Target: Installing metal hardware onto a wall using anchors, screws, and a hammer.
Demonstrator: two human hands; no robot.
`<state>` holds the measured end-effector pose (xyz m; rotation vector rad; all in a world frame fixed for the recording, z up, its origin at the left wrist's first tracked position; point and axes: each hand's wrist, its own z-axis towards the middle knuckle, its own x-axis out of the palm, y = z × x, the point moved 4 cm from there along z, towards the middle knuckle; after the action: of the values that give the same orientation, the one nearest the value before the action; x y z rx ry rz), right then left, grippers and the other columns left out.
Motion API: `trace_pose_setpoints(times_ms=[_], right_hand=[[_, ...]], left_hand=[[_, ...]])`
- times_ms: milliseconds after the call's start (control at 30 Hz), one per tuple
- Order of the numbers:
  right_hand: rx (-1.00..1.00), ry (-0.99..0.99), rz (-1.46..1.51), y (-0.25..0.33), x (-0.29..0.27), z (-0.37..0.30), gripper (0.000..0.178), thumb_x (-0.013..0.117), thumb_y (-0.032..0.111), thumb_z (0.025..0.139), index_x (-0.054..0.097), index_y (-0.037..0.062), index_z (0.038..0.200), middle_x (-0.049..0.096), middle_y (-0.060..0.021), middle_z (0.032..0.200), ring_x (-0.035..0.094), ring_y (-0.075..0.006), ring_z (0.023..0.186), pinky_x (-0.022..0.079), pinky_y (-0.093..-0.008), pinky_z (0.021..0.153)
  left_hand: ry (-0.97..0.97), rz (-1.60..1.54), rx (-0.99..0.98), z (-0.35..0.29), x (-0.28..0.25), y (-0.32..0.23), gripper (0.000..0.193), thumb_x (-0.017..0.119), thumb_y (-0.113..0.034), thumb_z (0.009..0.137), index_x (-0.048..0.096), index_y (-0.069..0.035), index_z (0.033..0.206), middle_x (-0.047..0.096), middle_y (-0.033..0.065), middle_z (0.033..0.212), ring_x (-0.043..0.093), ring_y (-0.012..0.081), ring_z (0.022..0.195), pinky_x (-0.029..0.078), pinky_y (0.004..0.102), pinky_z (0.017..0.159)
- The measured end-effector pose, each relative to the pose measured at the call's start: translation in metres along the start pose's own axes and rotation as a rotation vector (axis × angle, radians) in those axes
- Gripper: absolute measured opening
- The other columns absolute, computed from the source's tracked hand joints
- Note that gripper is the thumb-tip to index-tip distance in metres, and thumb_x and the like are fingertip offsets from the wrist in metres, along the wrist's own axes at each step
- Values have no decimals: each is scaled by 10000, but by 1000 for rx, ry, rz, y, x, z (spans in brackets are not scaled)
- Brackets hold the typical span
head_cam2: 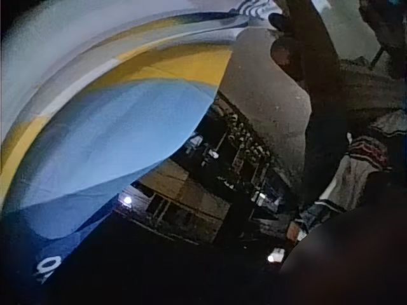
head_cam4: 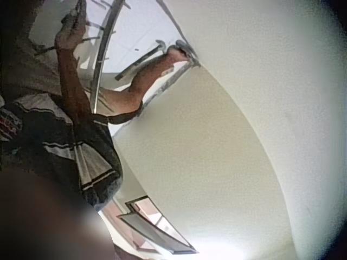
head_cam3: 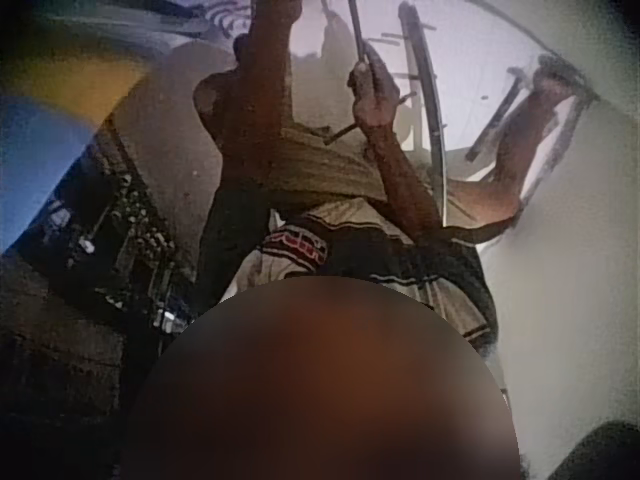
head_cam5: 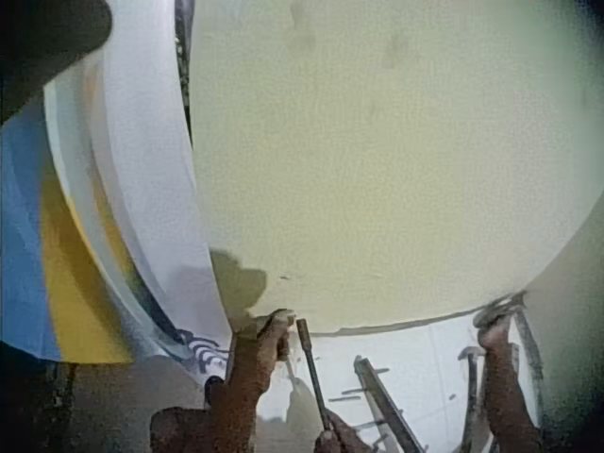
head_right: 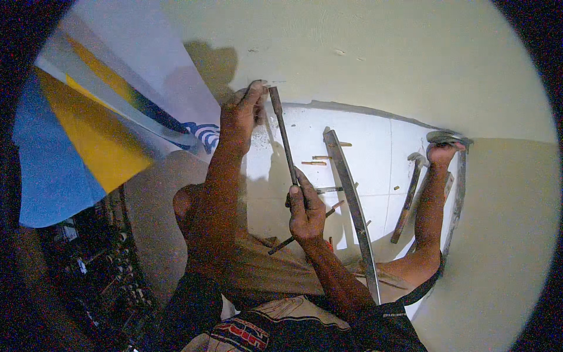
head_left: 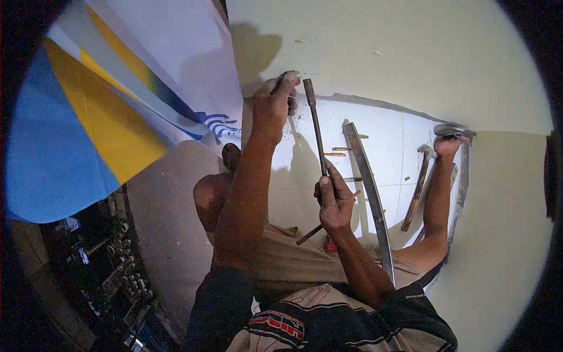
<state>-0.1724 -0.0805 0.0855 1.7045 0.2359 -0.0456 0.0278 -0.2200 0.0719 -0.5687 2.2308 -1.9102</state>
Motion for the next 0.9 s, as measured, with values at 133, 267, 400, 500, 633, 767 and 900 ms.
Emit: trace_pose_setpoints(times_ms=[133,267,400,500,633,767,900], right_hand=[[16,35,9,-2,1,-3,430,489,196,1040,467,-27,1408,513,5,712,461,-65,629,400,-225,564],[-18,-12,21,3,5,-5,409,473,170,1036,488,4,1410,532,-11,712,471,-72,633,405,-228,578],[-95,-70,10,16,5,-5,415,453,156,1046,459,-34,1414,489,17,717,433,-61,627,382,-226,558],[-69,-26,-90,12,3,-4,423,449,162,1049,449,-51,1414,482,17,717,434,-63,634,379,-229,559],[-65,48,-189,16,12,-2,418,444,148,1047,450,-79,1397,460,22,705,401,-46,615,341,-211,530],[-130,-83,-60,15,7,0,406,458,142,1043,471,-99,1369,464,17,703,420,-56,637,366,-233,552],[-54,52,-159,8,13,3,400,450,134,1043,466,-95,1371,455,21,698,391,-40,610,333,-208,524]], left_hand=[[54,-447,-217,-1,1,11,420,572,-482,941,654,-80,1031,606,16,816,549,124,618,425,270,560],[23,-482,-281,-4,-3,17,394,580,-463,945,657,-104,1087,627,17,857,570,124,651,436,252,611],[47,-403,-246,-4,-5,17,371,608,-444,936,664,-115,1097,636,13,889,583,117,695,441,267,636],[39,-394,-220,-7,-3,18,364,637,-429,922,671,-110,1094,641,7,922,590,112,727,446,281,655],[25,-352,-219,-3,-7,16,376,650,-440,913,663,-111,1093,636,-3,932,577,103,765,442,284,677],[67,-512,-273,-7,1,18,349,646,-430,917,651,-123,1084,629,-15,936,557,108,775,431,289,708],[79,-531,-267,-3,-2,25,339,609,-443,939,634,-127,1058,603,1,910,557,149,798,435,311,748]])
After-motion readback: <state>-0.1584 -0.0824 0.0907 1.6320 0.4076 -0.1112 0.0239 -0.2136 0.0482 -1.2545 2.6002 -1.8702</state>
